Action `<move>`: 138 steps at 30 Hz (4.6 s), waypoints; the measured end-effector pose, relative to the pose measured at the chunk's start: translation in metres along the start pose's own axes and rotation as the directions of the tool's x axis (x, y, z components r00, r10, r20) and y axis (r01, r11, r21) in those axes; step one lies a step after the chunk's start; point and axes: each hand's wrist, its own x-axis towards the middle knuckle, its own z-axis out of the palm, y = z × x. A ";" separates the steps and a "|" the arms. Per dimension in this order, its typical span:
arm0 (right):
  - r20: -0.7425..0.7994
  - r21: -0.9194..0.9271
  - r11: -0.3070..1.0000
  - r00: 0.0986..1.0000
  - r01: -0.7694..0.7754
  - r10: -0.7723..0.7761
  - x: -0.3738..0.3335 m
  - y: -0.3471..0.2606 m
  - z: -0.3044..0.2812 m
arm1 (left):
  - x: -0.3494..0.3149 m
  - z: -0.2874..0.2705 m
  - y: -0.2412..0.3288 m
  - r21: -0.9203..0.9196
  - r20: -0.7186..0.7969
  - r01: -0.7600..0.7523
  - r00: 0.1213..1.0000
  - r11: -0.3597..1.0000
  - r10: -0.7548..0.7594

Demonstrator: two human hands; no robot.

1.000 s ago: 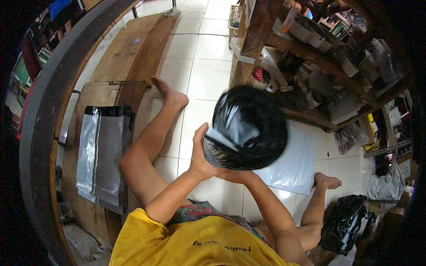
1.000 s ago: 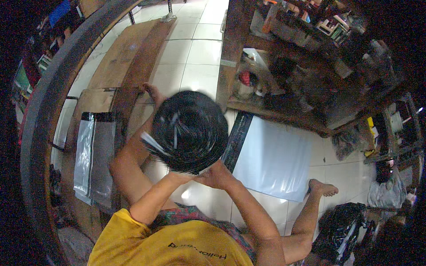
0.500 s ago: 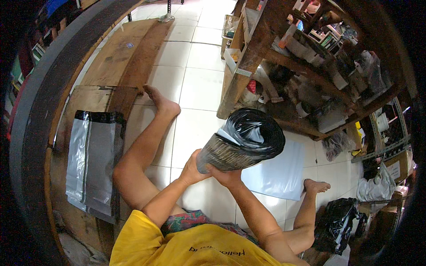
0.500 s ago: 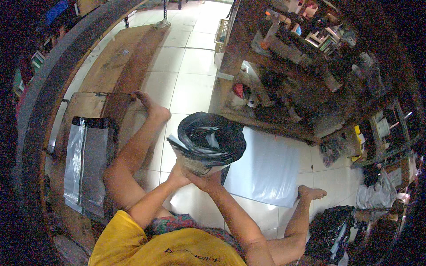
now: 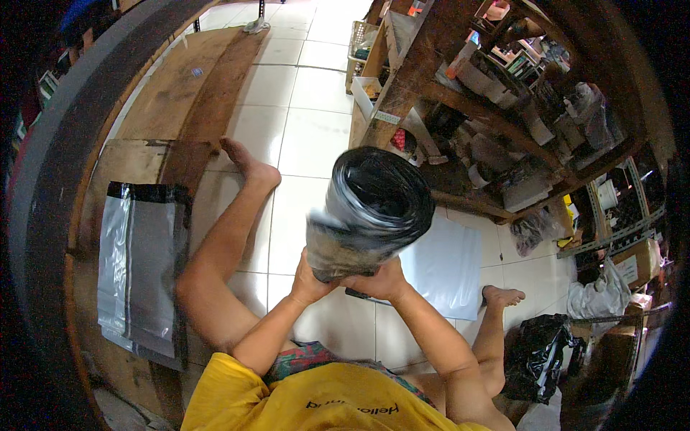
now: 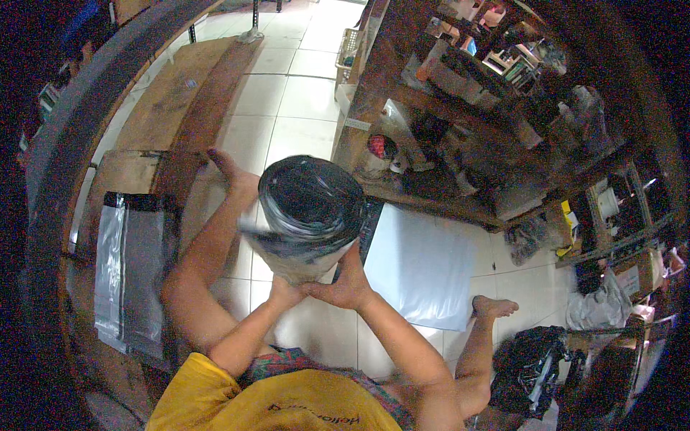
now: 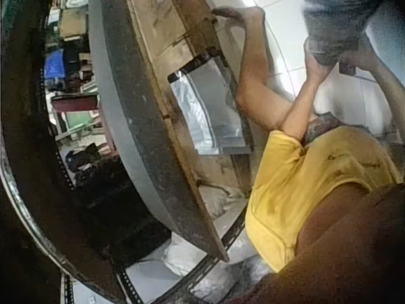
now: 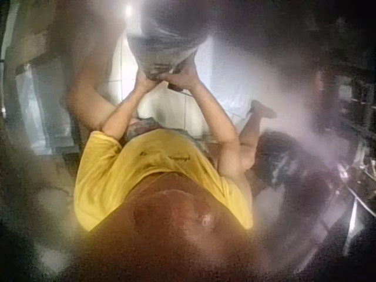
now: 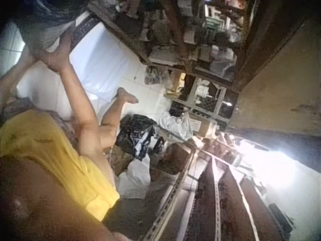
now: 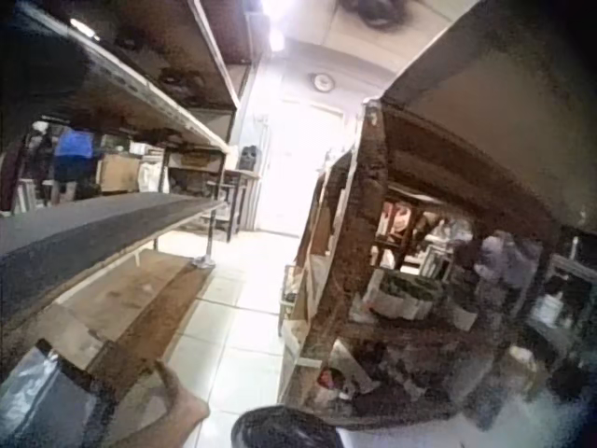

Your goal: The person sits on the floor and repeatedly folds white plastic sheets by hand. They smooth the sheets, fold them in half, and then roll them into a compact bundle.

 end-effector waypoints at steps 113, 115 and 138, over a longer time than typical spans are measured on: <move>0.225 -0.460 0.793 0.916 0.400 -0.332 0.065 -0.256 -0.139 | 0.001 0.004 0.022 -0.003 0.150 0.123 0.981 0.992 -0.121; 0.355 -0.564 0.660 0.868 0.495 -0.347 0.065 -0.250 -0.141 | 0.000 0.005 0.010 -0.011 0.140 0.086 0.987 0.996 -0.084; 0.593 -0.598 0.303 0.664 0.742 -0.456 0.064 -0.244 -0.130 | -0.003 0.010 -0.003 -0.053 0.205 0.100 0.975 0.994 -0.088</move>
